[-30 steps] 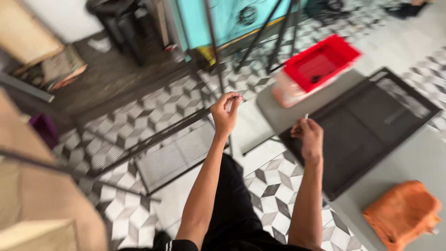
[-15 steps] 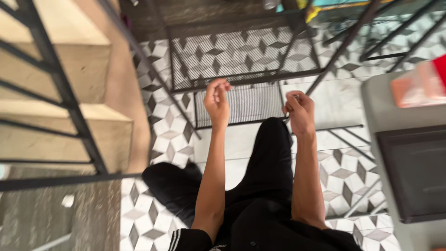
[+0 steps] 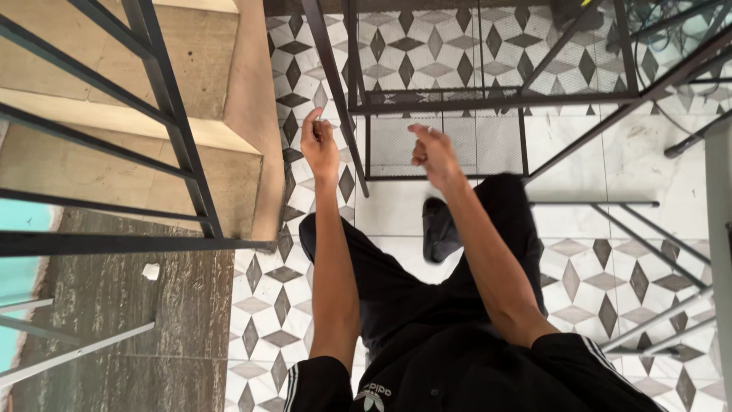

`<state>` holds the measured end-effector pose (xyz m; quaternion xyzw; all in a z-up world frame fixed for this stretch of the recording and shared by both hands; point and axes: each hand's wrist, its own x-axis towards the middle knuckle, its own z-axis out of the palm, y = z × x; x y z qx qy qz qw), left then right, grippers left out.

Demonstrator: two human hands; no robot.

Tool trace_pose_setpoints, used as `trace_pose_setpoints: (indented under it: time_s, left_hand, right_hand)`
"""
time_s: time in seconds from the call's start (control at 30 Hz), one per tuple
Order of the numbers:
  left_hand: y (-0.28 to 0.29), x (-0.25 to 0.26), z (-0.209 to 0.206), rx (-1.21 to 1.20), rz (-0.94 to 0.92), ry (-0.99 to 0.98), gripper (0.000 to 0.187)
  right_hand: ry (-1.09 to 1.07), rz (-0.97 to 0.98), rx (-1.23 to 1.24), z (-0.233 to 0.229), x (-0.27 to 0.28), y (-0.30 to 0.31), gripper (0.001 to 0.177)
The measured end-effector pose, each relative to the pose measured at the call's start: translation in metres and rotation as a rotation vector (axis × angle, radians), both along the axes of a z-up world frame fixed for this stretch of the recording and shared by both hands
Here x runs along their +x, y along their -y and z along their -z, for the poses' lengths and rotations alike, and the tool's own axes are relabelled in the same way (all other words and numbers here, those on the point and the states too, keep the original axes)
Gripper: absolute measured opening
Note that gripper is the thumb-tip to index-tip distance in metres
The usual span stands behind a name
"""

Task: The person kneels on the floor and uses a screwdriver to tighten screws on the frame of a metal mesh shelf. The person adjusts the shelf position and continues to secure the frame joints.

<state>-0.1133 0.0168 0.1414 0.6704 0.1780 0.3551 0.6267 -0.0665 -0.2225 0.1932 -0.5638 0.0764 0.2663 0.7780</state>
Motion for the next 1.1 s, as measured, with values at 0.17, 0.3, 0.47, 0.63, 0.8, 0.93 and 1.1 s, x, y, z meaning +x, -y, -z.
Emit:
trace_pose_setpoints:
  time_s: [0.17, 0.3, 0.47, 0.63, 0.8, 0.93, 1.1]
  left_hand:
    - [-0.015, 0.032, 0.027, 0.004, 0.095, -0.188, 0.036]
    - [-0.021, 0.058, 0.047, 0.15, 0.115, -0.163, 0.042]
    - [-0.033, 0.064, 0.049, 0.348, 0.155, -0.204, 0.028]
    - [-0.029, 0.066, 0.034, 0.089, 0.27, -0.205, 0.031]
    - [-0.023, 0.071, 0.017, 0.028, 0.28, -0.052, 0.021]
    - [-0.018, 0.071, 0.011, 0.021, 0.276, 0.007, 0.015]
    - [-0.015, 0.069, 0.015, 0.068, 0.22, 0.018, 0.02]
  right_hand:
    - [-0.077, -0.006, 0.089, 0.033, 0.03, -0.03, 0.033]
    - [-0.105, 0.027, 0.137, 0.053, 0.051, -0.047, 0.044]
    - [-0.102, 0.008, 0.316, 0.067, 0.073, -0.07, 0.06]
    - [-0.113, 0.003, 0.393, 0.066, 0.078, -0.076, 0.053]
    - [-0.146, 0.044, 0.405, 0.056, 0.08, -0.077, 0.047]
    - [-0.118, 0.031, 0.44, 0.049, 0.08, -0.076, 0.051]
    - [-0.107, 0.047, 0.402, 0.046, 0.079, -0.077, 0.049]
